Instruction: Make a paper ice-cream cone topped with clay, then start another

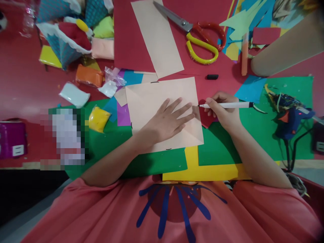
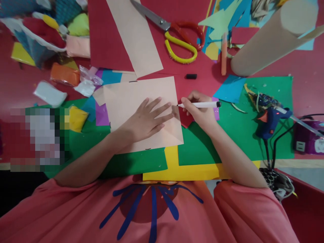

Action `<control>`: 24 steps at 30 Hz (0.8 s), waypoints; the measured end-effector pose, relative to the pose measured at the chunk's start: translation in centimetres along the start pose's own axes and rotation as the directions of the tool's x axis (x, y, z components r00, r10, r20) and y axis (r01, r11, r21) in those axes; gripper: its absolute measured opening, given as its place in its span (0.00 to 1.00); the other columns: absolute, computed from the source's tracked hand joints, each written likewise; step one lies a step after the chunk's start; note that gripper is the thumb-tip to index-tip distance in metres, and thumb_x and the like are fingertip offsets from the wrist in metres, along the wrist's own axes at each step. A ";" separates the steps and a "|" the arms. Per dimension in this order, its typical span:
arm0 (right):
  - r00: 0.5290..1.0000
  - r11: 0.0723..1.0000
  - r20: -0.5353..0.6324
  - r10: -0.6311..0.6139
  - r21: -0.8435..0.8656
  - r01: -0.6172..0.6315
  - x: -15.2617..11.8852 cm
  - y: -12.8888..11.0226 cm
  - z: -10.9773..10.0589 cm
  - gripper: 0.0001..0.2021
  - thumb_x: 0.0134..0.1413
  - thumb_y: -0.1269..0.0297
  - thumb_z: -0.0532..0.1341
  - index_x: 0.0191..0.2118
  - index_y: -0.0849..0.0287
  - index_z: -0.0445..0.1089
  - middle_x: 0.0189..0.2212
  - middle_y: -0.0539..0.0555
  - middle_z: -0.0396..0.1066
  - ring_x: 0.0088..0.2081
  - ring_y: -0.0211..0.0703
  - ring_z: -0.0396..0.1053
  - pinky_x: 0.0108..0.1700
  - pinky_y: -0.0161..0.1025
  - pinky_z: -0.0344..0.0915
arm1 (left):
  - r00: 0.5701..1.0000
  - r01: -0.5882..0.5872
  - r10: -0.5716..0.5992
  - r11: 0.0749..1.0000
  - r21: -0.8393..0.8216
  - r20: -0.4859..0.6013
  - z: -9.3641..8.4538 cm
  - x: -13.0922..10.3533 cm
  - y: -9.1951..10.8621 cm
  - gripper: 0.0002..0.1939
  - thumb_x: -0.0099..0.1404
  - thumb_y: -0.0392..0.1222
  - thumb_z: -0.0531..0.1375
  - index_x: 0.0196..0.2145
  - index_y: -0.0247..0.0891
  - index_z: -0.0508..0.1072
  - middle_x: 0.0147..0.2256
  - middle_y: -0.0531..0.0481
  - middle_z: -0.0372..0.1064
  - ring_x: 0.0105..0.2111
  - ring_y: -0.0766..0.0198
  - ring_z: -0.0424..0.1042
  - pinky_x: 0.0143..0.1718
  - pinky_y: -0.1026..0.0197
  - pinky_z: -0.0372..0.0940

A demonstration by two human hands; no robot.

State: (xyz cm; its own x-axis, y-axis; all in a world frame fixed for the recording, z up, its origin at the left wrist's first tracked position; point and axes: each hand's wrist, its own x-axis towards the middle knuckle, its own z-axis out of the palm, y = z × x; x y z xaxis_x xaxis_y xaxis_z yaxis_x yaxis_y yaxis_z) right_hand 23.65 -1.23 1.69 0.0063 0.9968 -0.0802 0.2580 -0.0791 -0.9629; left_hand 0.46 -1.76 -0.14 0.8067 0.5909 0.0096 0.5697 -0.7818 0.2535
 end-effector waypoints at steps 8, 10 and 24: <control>1.000 1.000 -0.013 -0.012 0.007 0.012 0.0 0.1 0.2 0.20 0.51 0.46 0.67 0.24 0.56 0.65 0.18 0.47 0.71 0.18 0.33 0.64 0.19 0.32 0.60 | 1.000 -0.001 0.001 1.000 0.000 -0.013 -0.4 0.0 0.1 0.27 0.73 0.41 0.49 0.68 0.54 0.53 0.70 0.51 0.49 0.71 0.49 0.45 0.69 0.38 0.43; 1.000 1.000 -0.013 -0.003 -0.003 0.003 0.0 0.1 0.3 0.19 0.52 0.48 0.67 0.24 0.56 0.65 0.19 0.47 0.71 0.18 0.32 0.64 0.19 0.32 0.60 | 1.000 0.001 -0.001 1.000 -0.008 -0.014 -0.4 0.0 0.2 0.28 0.73 0.41 0.50 0.68 0.55 0.53 0.70 0.51 0.49 0.71 0.49 0.45 0.69 0.38 0.43; 1.000 0.997 -0.009 -0.026 -0.073 0.025 0.1 0.1 0.2 0.16 0.54 0.52 0.66 0.23 0.54 0.65 0.17 0.47 0.69 0.18 0.35 0.63 0.20 0.35 0.58 | 0.999 -0.006 0.006 1.000 0.010 -0.034 -0.3 0.0 0.2 0.26 0.74 0.41 0.49 0.67 0.53 0.55 0.70 0.50 0.50 0.71 0.48 0.47 0.68 0.38 0.46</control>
State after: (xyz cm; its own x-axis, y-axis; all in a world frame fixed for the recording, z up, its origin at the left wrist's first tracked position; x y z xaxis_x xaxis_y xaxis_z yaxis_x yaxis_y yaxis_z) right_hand 23.47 -1.13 1.48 0.0088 0.9985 -0.0532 0.3283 -0.0531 -0.9431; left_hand 0.53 -1.82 0.18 0.8044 0.5925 0.0442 0.5664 -0.7872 0.2441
